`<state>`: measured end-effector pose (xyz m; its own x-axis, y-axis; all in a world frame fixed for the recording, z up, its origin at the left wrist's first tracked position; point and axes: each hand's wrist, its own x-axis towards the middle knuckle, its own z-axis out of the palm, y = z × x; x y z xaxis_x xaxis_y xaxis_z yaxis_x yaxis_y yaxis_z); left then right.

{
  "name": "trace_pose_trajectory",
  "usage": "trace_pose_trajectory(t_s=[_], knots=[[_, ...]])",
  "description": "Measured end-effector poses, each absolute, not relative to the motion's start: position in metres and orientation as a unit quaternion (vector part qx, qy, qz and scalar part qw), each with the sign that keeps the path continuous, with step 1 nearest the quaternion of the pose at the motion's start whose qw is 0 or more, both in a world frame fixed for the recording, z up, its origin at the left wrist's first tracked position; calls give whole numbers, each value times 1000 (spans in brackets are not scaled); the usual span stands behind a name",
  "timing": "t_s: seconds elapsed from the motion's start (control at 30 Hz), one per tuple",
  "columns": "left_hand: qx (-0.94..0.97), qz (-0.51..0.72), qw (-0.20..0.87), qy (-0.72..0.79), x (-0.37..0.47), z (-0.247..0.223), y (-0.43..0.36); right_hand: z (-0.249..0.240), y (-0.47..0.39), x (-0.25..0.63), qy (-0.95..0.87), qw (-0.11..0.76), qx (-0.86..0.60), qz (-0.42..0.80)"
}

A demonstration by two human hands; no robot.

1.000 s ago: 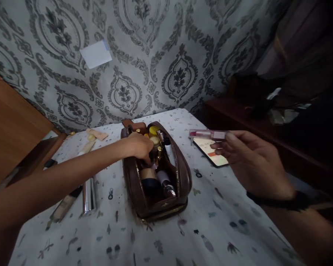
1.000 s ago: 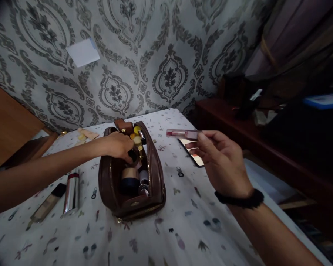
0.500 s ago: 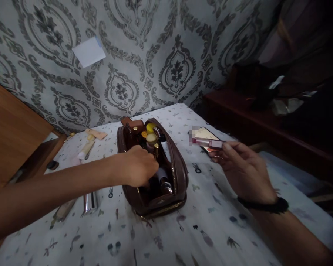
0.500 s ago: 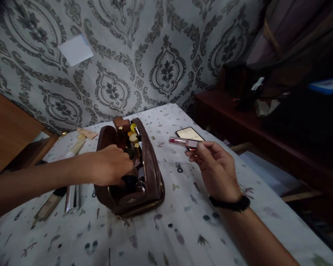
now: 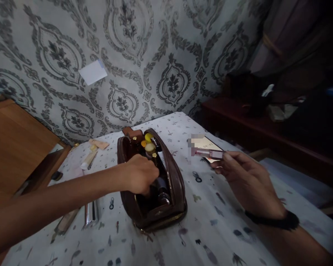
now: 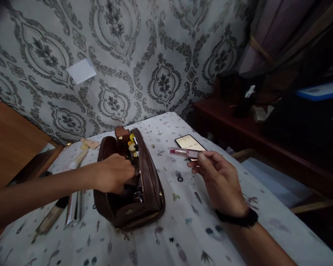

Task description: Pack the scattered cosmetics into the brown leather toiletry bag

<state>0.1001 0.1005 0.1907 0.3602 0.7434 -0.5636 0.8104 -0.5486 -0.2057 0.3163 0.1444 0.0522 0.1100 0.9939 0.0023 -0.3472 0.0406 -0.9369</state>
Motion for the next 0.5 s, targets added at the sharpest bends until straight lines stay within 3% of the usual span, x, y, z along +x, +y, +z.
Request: trace_pose_trajectory(t_s=[0.17,0.5], knots=[[800,-238,32,550,80,228,108,54,143,317,-370,612,-413,563],[747,-32,321,581,0,248,157,55,144,318,-355,609,-408,581]])
